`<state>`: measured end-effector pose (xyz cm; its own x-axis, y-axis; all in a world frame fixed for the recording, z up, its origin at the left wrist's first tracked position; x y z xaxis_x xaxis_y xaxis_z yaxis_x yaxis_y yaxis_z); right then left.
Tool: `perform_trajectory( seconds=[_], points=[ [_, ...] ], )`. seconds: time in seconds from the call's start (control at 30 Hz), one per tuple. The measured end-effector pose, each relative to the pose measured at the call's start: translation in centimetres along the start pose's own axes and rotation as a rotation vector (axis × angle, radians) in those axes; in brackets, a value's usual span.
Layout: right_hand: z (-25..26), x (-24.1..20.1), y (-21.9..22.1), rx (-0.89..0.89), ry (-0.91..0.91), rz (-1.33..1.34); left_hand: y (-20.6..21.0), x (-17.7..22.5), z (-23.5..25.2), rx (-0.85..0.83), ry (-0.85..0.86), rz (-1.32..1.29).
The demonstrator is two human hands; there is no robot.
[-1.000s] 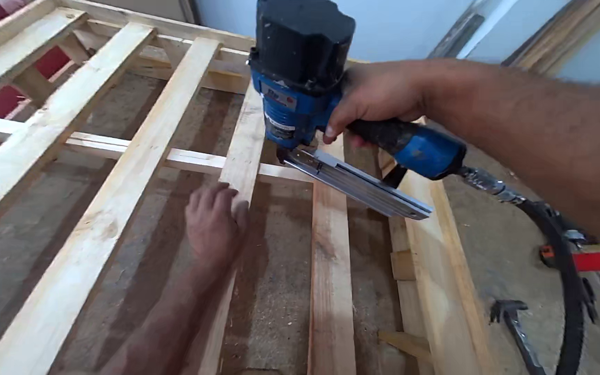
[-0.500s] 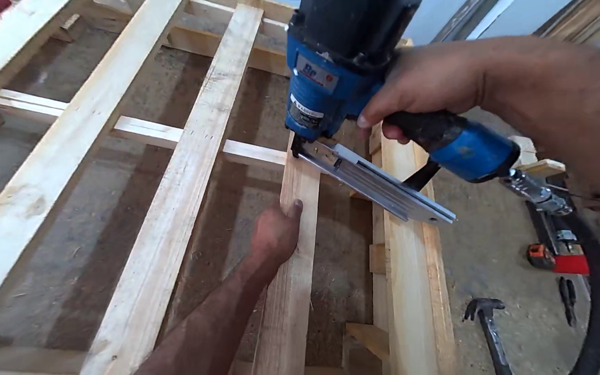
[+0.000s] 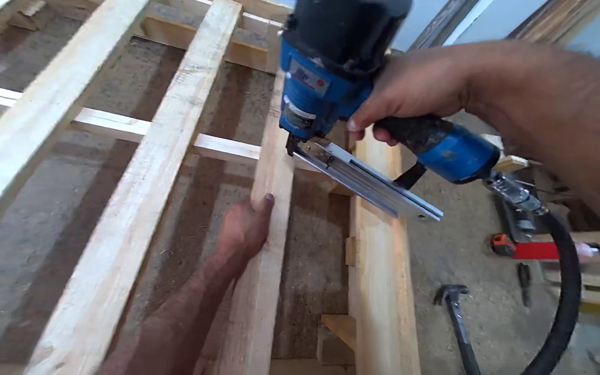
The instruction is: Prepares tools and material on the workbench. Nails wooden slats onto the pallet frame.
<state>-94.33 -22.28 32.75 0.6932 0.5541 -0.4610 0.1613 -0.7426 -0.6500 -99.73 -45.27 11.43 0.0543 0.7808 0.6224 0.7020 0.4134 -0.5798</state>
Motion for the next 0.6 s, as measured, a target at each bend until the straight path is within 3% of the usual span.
perform_trajectory(
  seconds=[0.37, 0.6],
  points=[
    [-7.6, 14.4, -5.7, 0.134, 0.092, 0.26, 0.4, 0.1, 0.7, 0.043, 0.011, 0.055],
    [-7.1, 16.3, -4.6, 0.095, 0.094, 0.291, 0.3, 0.0, 0.7, 0.073, 0.014, 0.074]
  ],
)
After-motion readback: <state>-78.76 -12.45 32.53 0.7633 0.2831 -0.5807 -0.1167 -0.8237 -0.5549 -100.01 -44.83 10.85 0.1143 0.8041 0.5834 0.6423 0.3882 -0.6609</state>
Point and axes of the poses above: each hand's wrist, its own z-axis towards the middle knuckle, its own y-axis out of the palm, x = y × z, the point moved 8 cm from there along z, towards the middle knuckle, and after that the axes turned 1 degree about z, right-handed, at the moved point
